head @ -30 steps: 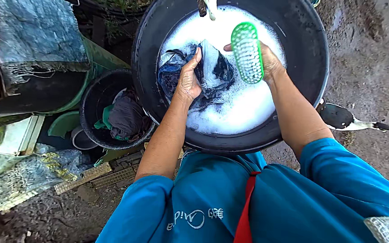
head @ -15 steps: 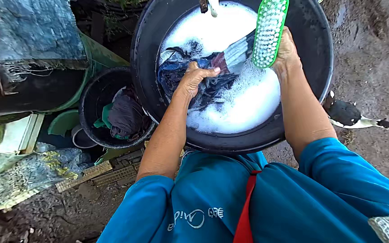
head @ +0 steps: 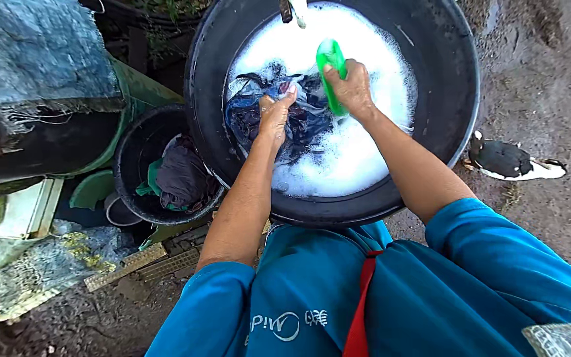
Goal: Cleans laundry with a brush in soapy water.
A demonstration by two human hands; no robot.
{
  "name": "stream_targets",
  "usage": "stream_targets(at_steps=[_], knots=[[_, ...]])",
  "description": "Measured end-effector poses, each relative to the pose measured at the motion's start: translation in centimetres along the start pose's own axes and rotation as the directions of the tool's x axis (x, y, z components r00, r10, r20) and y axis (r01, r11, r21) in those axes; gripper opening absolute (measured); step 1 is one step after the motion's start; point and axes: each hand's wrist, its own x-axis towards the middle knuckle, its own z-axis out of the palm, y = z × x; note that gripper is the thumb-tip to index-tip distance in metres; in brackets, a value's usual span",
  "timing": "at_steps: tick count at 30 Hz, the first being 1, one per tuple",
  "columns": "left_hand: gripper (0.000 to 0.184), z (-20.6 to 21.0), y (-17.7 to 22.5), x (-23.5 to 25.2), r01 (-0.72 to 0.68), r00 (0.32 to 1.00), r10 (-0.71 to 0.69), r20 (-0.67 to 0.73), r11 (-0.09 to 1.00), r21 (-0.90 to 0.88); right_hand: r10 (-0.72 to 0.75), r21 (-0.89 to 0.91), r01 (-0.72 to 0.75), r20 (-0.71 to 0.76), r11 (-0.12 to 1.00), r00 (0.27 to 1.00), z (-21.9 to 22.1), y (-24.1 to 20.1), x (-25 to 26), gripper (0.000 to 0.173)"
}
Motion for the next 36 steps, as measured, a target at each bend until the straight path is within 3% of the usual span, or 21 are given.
stream_targets(at_steps=[3,5,7,9,11,13,15,17,19,21,23,25,28,33,36], knots=[[0.034,0.2,-0.5,0.4,0.163,0.983,-0.177,-0.048,0.963,-0.214,-0.165,-0.008,0.169,0.187,0.986,0.968,2.3,-0.5,-1.4,0.056],[0.036,0.0,-0.9,0.3,0.234,0.964,-0.255,-0.071,0.945,-0.228,-0.087,-0.147,0.136,0.296,0.98,0.951,2.7,1.9,-0.6,0.061],[0.046,-0.3,-0.7,0.2,0.287,0.954,-0.296,-0.036,0.944,-0.162,0.061,-0.253,0.001,0.237,0.967,0.97,0.9,5.0,0.9,0.063],[0.058,-0.4,-0.6,0.4,0.309,0.951,-0.31,-0.003,0.949,-0.068,0.223,-0.291,-0.191,0.081,0.938,0.971,-1.7,6.9,1.8,0.061],[0.074,-0.6,-0.1,0.0,0.305,0.952,-0.306,-0.001,0.949,0.081,0.307,-0.289,-0.31,-0.055,0.906,0.95,-3.3,7.2,1.8,0.06],[0.08,-0.5,0.5,-0.6,0.233,0.971,-0.24,0.004,0.948,0.215,0.339,-0.304,-0.353,-0.101,0.885,0.935,-3.1,6.8,1.5,0.059],[0.072,-0.2,0.9,-0.8,0.13,0.99,-0.137,0.033,0.978,0.161,0.324,-0.316,-0.322,-0.047,0.893,0.945,-2.2,6.2,1.3,0.048],[0.052,-0.2,0.6,-0.4,0.086,0.995,-0.082,0.051,0.993,-0.082,0.27,-0.229,-0.261,0.01,0.938,0.963,-1.4,5.9,1.5,0.053],[0.037,-0.5,0.1,0.3,0.156,0.988,-0.155,0.028,0.942,-0.297,0.178,-0.095,-0.176,0.012,0.98,0.984,-0.8,4.3,1.4,0.059],[0.039,-0.8,-0.5,0.9,0.248,0.962,-0.273,-0.013,0.893,-0.374,0.024,0.0,-0.024,0.023,1.0,0.999,0.0,1.6,0.5,0.054],[0.041,-0.8,-0.9,0.9,0.307,0.936,-0.351,-0.035,0.86,-0.406,-0.142,0.023,0.14,0.134,0.99,0.981,1.8,-0.8,-1.5,0.052],[0.031,-0.4,-1.1,0.8,0.306,0.929,-0.364,-0.06,0.852,-0.424,-0.211,-0.047,0.235,0.298,0.971,0.931,3.9,-0.8,-2.7,0.055],[0.052,-0.5,-1.1,0.1,0.368,0.908,-0.409,-0.093,0.882,-0.295,-0.078,-0.257,0.181,0.367,0.949,0.927,3.6,2.9,-0.8,0.067],[0.061,-0.3,-0.4,-0.2,0.437,0.877,-0.468,-0.106,0.87,-0.227,0.177,-0.383,-0.108,0.152,0.918,0.972,-1.4,7.0,1.4,0.07],[0.062,-0.5,-0.4,0.1,0.436,0.877,-0.47,-0.103,0.867,-0.241,0.08,-0.267,-0.045,0.124,0.963,0.989,-1.2,3.0,0.0,0.065]])
